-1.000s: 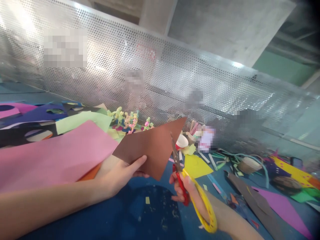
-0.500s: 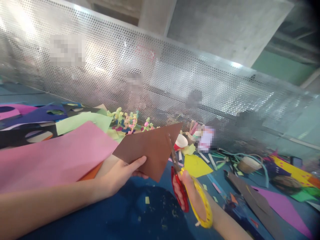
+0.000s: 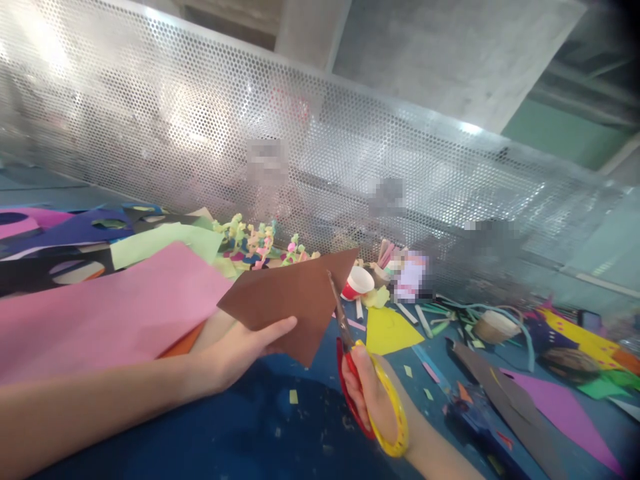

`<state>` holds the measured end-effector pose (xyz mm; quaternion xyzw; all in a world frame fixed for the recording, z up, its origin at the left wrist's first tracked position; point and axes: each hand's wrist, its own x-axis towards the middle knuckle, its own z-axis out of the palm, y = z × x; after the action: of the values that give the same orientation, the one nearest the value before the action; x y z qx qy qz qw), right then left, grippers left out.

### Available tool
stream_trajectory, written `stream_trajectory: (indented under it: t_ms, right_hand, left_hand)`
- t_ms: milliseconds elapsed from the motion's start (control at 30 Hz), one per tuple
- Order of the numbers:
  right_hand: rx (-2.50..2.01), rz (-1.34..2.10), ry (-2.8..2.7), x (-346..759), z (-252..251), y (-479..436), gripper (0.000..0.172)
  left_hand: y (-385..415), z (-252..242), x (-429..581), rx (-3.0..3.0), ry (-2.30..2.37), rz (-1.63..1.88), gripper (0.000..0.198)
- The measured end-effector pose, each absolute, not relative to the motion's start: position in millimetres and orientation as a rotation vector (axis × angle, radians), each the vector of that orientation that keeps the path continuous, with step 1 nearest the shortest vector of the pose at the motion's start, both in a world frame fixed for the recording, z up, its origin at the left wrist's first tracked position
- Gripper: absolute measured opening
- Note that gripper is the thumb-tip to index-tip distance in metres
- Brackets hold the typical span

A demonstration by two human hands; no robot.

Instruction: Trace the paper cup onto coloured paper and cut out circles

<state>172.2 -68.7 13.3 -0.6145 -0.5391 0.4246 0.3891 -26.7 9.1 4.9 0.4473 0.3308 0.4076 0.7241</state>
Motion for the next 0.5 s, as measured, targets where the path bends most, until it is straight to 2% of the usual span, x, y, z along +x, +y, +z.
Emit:
stream_trajectory:
  t_ms: [133, 367, 500]
  right_hand:
    - [-1.567, 1.166, -1.321, 172.7, 14.5, -67.0, 0.057]
    - [-1.391, 1.419, -1.276, 183.7, 23.7, -65.5, 0.057]
    - [-1.380, 1.398, -1.293, 188.2, 22.6, -65.5, 0.056]
  left_hand:
    - [12.5, 4.7, -25.6, 0.930, 0.713, 0.938, 0.060]
    - [14.0, 0.2, -25.3, 0.990, 0.750, 0.902, 0.065]
    - [14.0, -1.1, -25.8, 1.012, 0.773, 0.852, 0.065]
